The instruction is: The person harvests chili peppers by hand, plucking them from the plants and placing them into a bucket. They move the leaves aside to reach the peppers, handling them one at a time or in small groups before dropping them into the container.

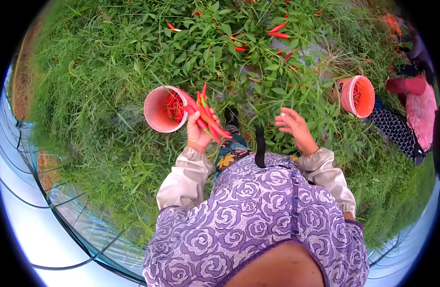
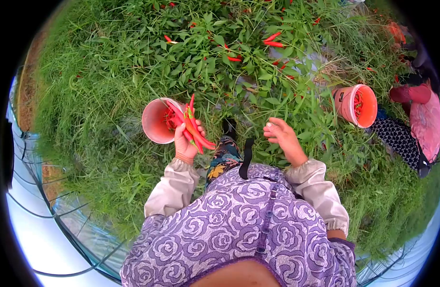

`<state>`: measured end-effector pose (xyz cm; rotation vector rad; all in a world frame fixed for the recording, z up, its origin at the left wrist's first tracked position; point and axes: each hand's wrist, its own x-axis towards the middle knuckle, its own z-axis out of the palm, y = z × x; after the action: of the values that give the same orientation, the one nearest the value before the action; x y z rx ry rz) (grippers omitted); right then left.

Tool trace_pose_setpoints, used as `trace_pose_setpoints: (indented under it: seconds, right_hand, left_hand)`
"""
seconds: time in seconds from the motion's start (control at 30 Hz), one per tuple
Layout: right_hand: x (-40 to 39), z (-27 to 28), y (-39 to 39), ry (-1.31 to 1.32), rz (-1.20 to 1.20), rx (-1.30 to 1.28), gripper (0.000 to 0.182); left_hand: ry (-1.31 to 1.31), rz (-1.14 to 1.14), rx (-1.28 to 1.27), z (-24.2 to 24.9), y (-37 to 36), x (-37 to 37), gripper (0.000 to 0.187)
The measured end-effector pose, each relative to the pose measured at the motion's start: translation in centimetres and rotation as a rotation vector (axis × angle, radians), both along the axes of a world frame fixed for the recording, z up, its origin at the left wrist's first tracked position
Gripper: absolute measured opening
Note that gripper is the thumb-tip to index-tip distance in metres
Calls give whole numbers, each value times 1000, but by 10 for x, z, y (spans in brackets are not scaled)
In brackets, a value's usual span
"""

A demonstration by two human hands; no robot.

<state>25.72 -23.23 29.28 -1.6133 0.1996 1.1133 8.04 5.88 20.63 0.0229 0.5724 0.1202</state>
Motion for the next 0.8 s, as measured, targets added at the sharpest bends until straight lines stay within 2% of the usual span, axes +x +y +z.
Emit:
trace_pose_setpoints:
  seconds: [0.07,0.13,0.17,0.2,0.23,0.27,0.3,0.33,0.4,0.47,0.57,0.63,0.67,0.73,0.8]
  right_hand:
    - [-4,-20,-31,48,-32,-151,48]
    - [-12,-28,-53,68,-71,-203,47]
    - [-15,-27,-74,81,-108,-256,46]
    - [-19,-25,-90,80,-124,-288,47]
    - [-22,-25,-102,78,-151,-322,48]
    - [-27,-26,-115,51,-206,-319,45]
    - [-35,-36,-136,-24,-231,-321,38]
    - [-40,-37,-153,-27,-307,-353,38]
    - [-48,-39,-183,-89,-372,-300,30]
    - [-53,-44,-215,-118,-498,-343,25]
    - [-59,-47,-264,-180,-834,-328,23]
    - [-62,-51,-306,-232,-978,-347,23]
    - [-65,-54,-329,-293,-1086,-368,23]
    - [-71,-65,-373,-321,-1205,-425,22]
    - [-76,-83,-416,-345,-1323,-486,21]
  left_hand:
    - [196,99,129,-31,52,-33,43]
    - [346,186,198,-56,103,-55,54]
    - [487,138,288,-39,113,-57,62]
    - [661,23,95,-57,134,-75,75]
    - [610,-178,187,-89,153,-103,83]
    - [779,-268,201,-113,168,-120,82]
    - [1078,-309,311,-108,156,-105,79]
    - [1219,-194,402,-101,133,-88,74]
    - [885,-506,582,-125,116,-84,72]
    - [915,-669,578,-130,70,-48,63]
    - [773,-858,661,-109,-26,23,42]
    - [585,-1073,765,-89,-91,66,32]
    - [578,-1103,780,-80,-123,85,32]
    - [277,-1399,998,-66,-184,120,26]
    - [50,-1547,980,-61,-243,148,19]
